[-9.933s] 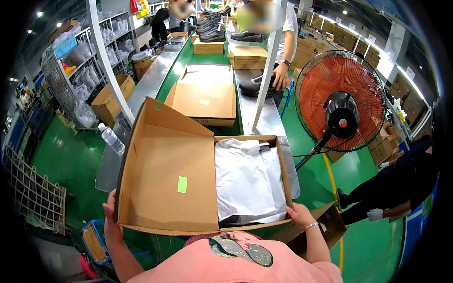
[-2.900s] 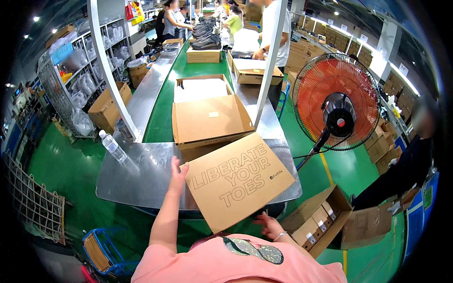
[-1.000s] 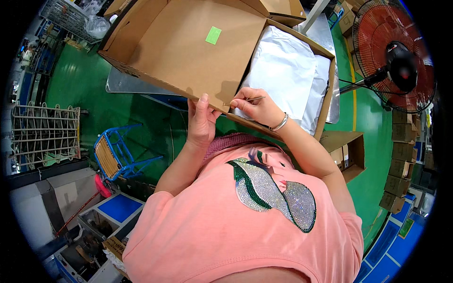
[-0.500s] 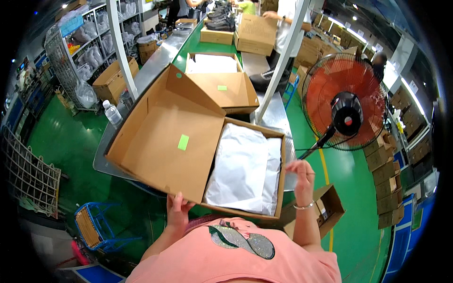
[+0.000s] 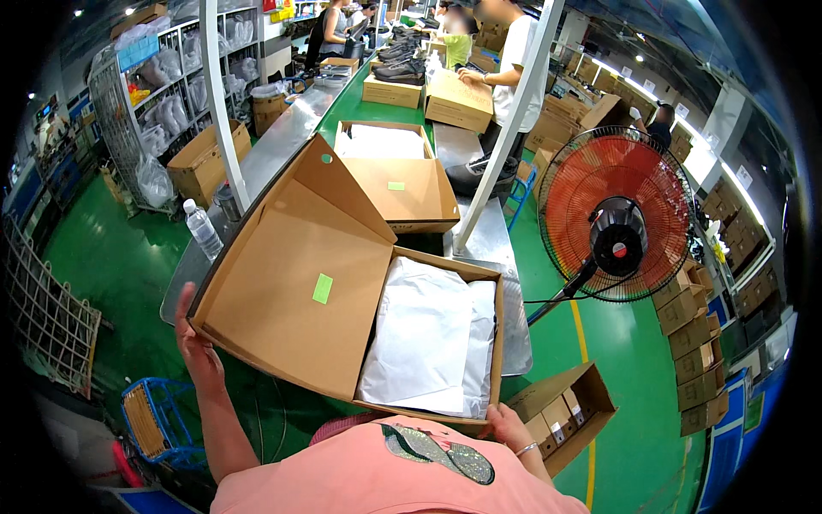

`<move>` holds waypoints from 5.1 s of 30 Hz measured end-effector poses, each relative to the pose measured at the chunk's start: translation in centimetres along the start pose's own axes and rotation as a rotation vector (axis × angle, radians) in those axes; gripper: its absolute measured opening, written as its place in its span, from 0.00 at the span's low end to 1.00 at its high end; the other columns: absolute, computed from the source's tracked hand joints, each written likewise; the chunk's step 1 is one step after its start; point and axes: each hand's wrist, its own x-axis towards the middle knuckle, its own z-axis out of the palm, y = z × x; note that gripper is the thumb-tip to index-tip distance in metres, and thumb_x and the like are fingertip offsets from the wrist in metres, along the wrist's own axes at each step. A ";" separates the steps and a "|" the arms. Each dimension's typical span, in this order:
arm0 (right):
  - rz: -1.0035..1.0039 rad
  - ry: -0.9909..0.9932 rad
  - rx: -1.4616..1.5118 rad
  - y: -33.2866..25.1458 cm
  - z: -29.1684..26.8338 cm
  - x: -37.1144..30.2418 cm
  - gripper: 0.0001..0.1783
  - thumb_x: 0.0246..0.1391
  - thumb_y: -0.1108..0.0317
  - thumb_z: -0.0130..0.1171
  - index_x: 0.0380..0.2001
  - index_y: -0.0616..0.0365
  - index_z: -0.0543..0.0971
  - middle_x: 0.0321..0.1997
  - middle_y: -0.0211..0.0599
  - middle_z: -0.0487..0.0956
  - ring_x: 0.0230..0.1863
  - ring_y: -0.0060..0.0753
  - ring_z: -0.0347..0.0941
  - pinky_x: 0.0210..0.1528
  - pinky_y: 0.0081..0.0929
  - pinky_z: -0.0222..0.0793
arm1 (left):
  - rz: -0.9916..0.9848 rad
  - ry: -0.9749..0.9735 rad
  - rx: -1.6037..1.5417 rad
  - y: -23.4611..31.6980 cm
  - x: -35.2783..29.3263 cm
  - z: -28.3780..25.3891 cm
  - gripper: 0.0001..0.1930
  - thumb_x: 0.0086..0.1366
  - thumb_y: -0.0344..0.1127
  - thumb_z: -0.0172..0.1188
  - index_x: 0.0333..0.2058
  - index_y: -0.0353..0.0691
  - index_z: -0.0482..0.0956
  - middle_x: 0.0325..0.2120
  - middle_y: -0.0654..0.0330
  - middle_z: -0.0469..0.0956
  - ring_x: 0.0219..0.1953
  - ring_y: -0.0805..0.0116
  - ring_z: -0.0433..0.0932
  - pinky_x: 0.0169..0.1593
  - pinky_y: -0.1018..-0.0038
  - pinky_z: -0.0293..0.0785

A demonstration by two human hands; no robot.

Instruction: The person packs shoes into boxes by taking boxes from a larger container, placing shoes inside, and then setting the packed boxes onto a conveyor belt.

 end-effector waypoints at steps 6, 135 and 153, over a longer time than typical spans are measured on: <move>-0.041 -0.004 0.027 0.7 -0.2 1.1 0.11 0.45 0.66 0.47 0.31 0.61 0.69 0.21 0.31 0.72 0.17 0.25 0.68 0.15 0.14 0.57 | 0.126 -0.105 0.168 0.3 -0.4 -0.1 0.27 0.50 0.51 0.53 0.42 0.34 0.67 0.39 0.59 0.68 0.42 0.70 0.66 0.47 0.76 0.59; 0.207 0.256 -0.368 9.8 -28.5 -20.1 0.13 0.40 0.66 0.51 0.30 0.62 0.75 0.25 0.34 0.75 0.26 0.23 0.69 0.28 0.23 0.67 | -0.096 -1.287 1.063 -19.5 -25.7 28.2 0.48 0.44 0.61 0.51 0.55 0.39 0.36 0.56 0.48 0.35 0.58 0.52 0.35 0.55 0.55 0.33; 0.353 0.033 -1.097 -2.6 -16.4 -18.7 0.17 0.31 0.60 0.60 0.23 0.63 0.74 0.26 0.47 0.74 0.29 0.39 0.70 0.30 0.31 0.64 | -0.744 0.141 -0.436 -10.1 -10.4 13.2 0.51 0.42 0.66 0.51 0.53 0.61 0.23 0.56 0.68 0.33 0.58 0.64 0.31 0.52 0.49 0.40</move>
